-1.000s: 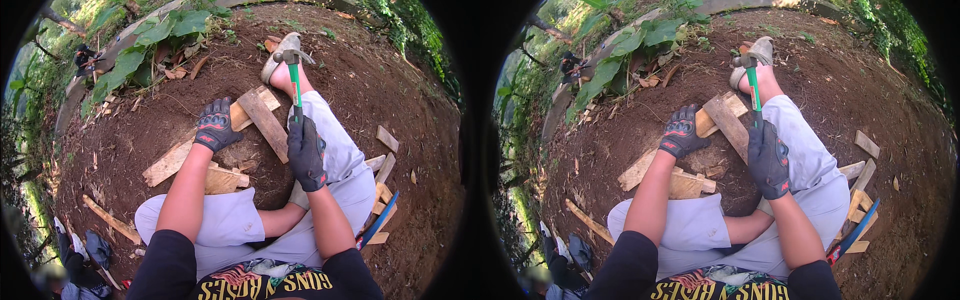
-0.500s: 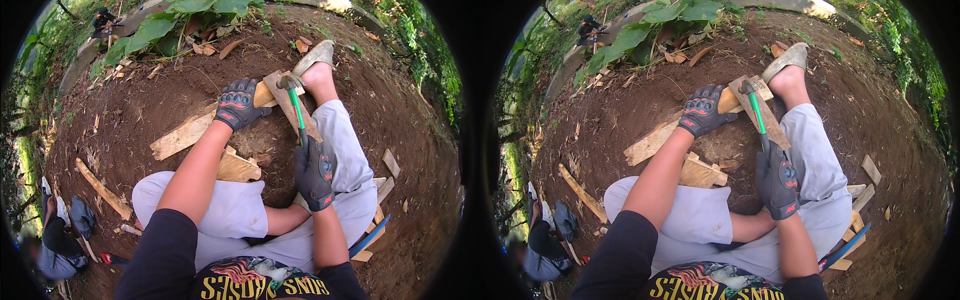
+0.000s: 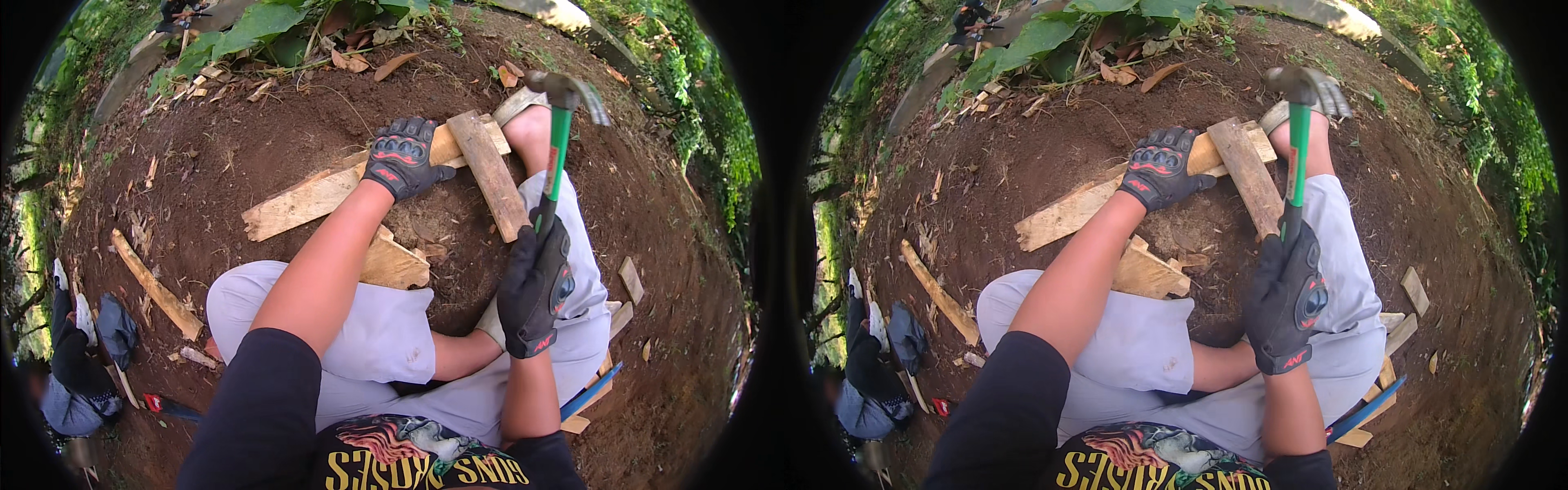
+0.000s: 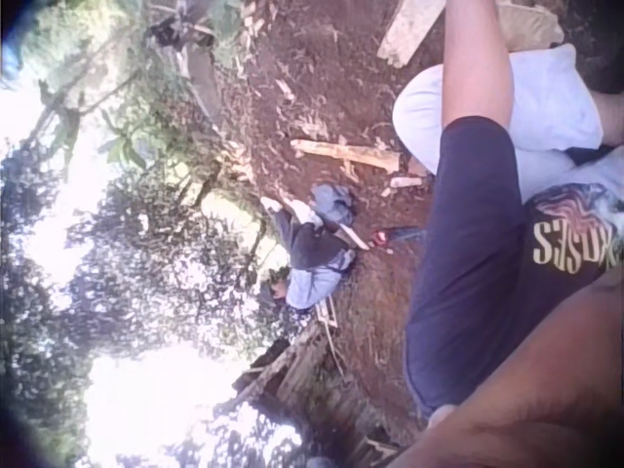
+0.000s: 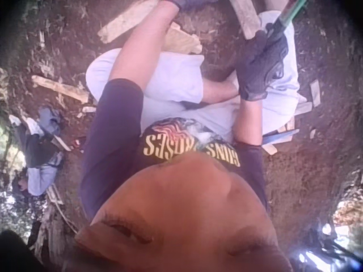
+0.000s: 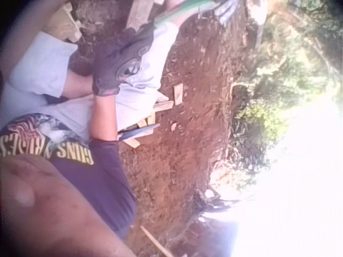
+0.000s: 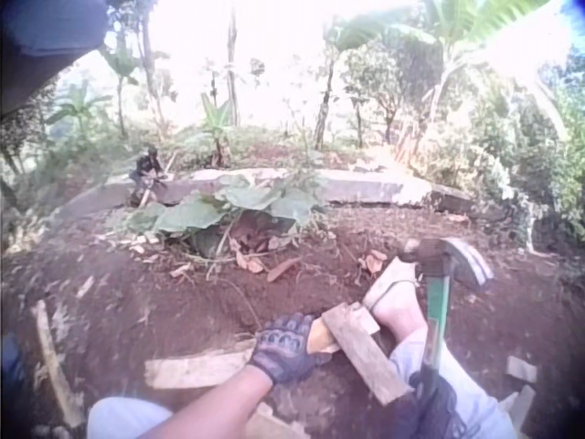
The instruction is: The person sits on the ground and uses a hammer to drive nails into wooden planks. They repeatedly position the wood, place nails, and strike them with the hammer to secure the pieces together.
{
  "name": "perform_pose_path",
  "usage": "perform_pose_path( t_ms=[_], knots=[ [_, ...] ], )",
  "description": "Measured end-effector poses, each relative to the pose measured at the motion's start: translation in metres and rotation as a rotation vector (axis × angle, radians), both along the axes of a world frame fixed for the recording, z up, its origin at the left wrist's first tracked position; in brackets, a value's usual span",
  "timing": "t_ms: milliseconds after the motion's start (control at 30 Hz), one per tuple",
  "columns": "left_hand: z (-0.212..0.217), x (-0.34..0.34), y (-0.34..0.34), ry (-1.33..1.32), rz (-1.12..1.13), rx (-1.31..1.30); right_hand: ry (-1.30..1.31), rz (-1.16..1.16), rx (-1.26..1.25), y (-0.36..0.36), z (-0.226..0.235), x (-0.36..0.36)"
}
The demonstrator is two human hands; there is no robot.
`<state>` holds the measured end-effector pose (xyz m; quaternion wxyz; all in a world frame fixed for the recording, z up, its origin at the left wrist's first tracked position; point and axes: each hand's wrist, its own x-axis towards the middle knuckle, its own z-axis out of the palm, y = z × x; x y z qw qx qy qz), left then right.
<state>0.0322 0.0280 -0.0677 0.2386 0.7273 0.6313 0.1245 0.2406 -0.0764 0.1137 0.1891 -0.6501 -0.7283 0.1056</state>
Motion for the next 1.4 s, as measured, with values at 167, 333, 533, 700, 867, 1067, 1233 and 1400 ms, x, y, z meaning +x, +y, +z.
perform_pose_path(
  t_ms=[167, 333, 533, 700, 867, 1067, 1233, 1400],
  knots=[
    [0.004, -0.004, -0.004, 0.012, 0.015, 0.032, 0.009, -0.02, 0.17, -0.008, -0.006, -0.005],
    [0.001, 0.005, 0.005, 0.008, 0.008, 0.012, -0.156, 0.072, -0.101, -0.016, -0.062, 0.013],
    [0.008, -0.004, -0.002, -0.004, 0.013, -0.043, 0.208, -0.068, 0.142, -0.009, -0.004, -0.002],
    [0.009, 0.008, 0.001, -0.023, 0.003, -0.04, -0.243, -0.061, -0.26, -0.014, -0.062, 0.013],
    [0.008, -0.003, 0.004, -0.024, -0.01, -0.082, 0.147, -0.125, 0.127, 0.003, -0.005, -0.003],
    [0.004, 0.006, 0.003, -0.046, -0.002, -0.052, -0.179, -0.005, -0.149, -0.005, -0.061, 0.007],
    [0.009, -0.001, -0.001, -0.014, 0.023, -0.081, 0.0, -0.051, -0.006, 0.01, -0.015, -0.013],
    [0.006, -0.002, -0.001, -0.041, 0.025, -0.05, 0.03, -0.055, 0.291, 0.002, -0.026, -0.001]
  ],
)
